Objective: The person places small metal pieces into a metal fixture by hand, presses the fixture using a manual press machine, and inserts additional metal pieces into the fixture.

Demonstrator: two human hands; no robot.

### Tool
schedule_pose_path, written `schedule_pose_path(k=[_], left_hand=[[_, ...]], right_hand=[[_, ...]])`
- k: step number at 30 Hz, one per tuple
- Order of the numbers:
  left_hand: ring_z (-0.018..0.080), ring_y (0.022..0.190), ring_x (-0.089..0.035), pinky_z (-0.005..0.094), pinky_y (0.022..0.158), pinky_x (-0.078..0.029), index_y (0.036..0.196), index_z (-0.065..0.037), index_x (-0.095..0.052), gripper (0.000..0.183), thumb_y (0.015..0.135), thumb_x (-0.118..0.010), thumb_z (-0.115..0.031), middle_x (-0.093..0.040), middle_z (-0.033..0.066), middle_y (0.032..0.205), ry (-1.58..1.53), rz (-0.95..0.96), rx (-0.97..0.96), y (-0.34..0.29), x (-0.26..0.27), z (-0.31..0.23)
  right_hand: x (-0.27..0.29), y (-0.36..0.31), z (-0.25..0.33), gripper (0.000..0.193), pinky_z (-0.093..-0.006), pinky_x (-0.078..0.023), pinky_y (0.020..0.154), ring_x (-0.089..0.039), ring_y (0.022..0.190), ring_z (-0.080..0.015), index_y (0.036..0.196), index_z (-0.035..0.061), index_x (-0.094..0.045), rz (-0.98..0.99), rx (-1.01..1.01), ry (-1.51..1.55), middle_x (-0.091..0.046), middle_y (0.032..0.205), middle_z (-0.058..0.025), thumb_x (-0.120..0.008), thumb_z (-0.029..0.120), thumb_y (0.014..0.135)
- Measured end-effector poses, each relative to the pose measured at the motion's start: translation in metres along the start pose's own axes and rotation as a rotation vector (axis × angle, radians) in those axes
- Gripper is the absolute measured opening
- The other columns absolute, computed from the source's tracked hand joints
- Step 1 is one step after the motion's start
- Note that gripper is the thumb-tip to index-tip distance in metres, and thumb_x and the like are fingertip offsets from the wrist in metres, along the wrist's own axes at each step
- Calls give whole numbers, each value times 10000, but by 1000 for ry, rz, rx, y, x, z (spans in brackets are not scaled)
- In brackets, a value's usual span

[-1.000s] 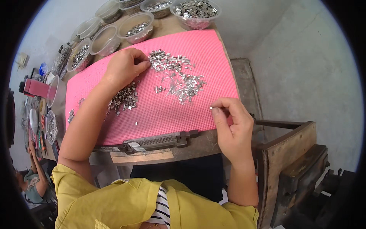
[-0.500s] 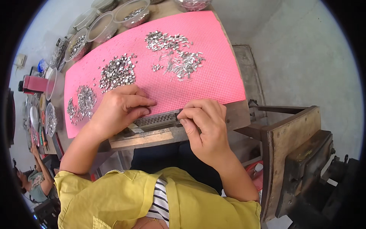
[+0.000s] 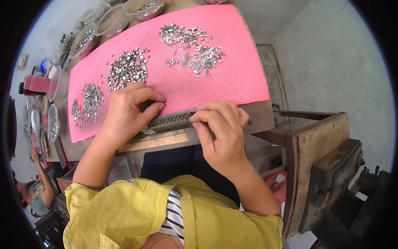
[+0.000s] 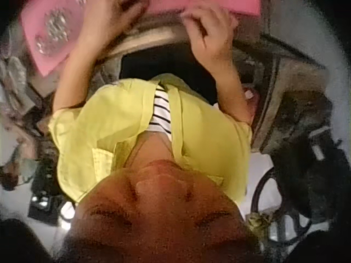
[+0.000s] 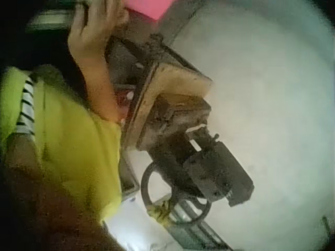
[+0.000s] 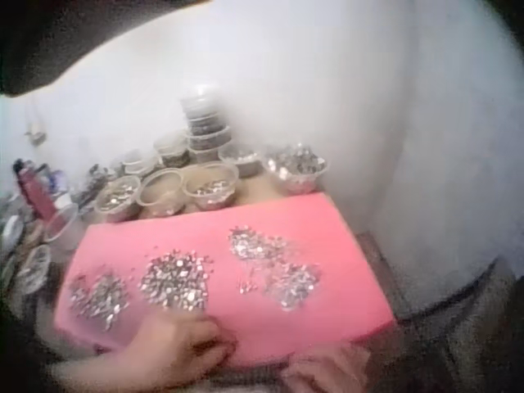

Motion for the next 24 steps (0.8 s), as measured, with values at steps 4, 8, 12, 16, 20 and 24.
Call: schedule_pose_path(k=[4,8,12,16,20,24], left_hand=[[293,775,-702,406,687,-558,833,-69,-745,72,785,-764,-120,-674,90,815,-20,38,60,6,-1,2],[260,776,-677,355,702,-535,868,-20,-731,113,762,-767,-28,-665,101,822,-39,70,80,3,-3,1],[290,755,-679,398,686,-524,820,-70,-732,73,762,-772,-90,-679,86,820,-135,-90,-31,-12,-3,-11],[280,847,-686,371,761,-506,892,-48,-723,142,764,-779,-24,-715,87,915,-105,-74,-132,-20,-9,-33],[276,805,-649,372,708,-466,895,-88,-726,167,748,-795,-51,-699,58,939,-19,-214,-208,-26,-17,-42],[264,777,-633,371,696,-458,894,-97,-725,196,719,-800,-52,-686,44,927,60,-260,-238,-27,-23,-46]], right_hand=[[-6,0,1,122,-374,-325,928,-616,969,-200,943,119,-700,-18,26,-18,-683,1003,17,-752,56,852],[-10,0,-2,132,-372,-321,921,-614,963,-192,943,123,-698,-30,32,-16,-678,997,23,-756,53,848],[-13,0,-1,150,-380,-317,915,-611,960,-189,949,129,-694,-22,61,-56,-666,994,27,-755,54,835],[-14,0,0,184,-388,-314,914,-609,966,-190,959,131,-691,-23,85,-109,-657,1002,29,-754,48,808],[-14,3,4,188,-391,-322,905,-621,954,-191,944,132,-697,-3,99,-150,-667,990,27,-752,39,790],[-10,3,1,202,-389,-346,879,-663,929,-195,921,123,-709,-56,110,-110,-708,968,16,-757,12,759]])
Point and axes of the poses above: each hand's wrist, its own y-axis towards the middle knuckle, its own x-axis out of the back of the hand, z = x × y, the point moved 7 cm from there along y, towards the middle knuckle
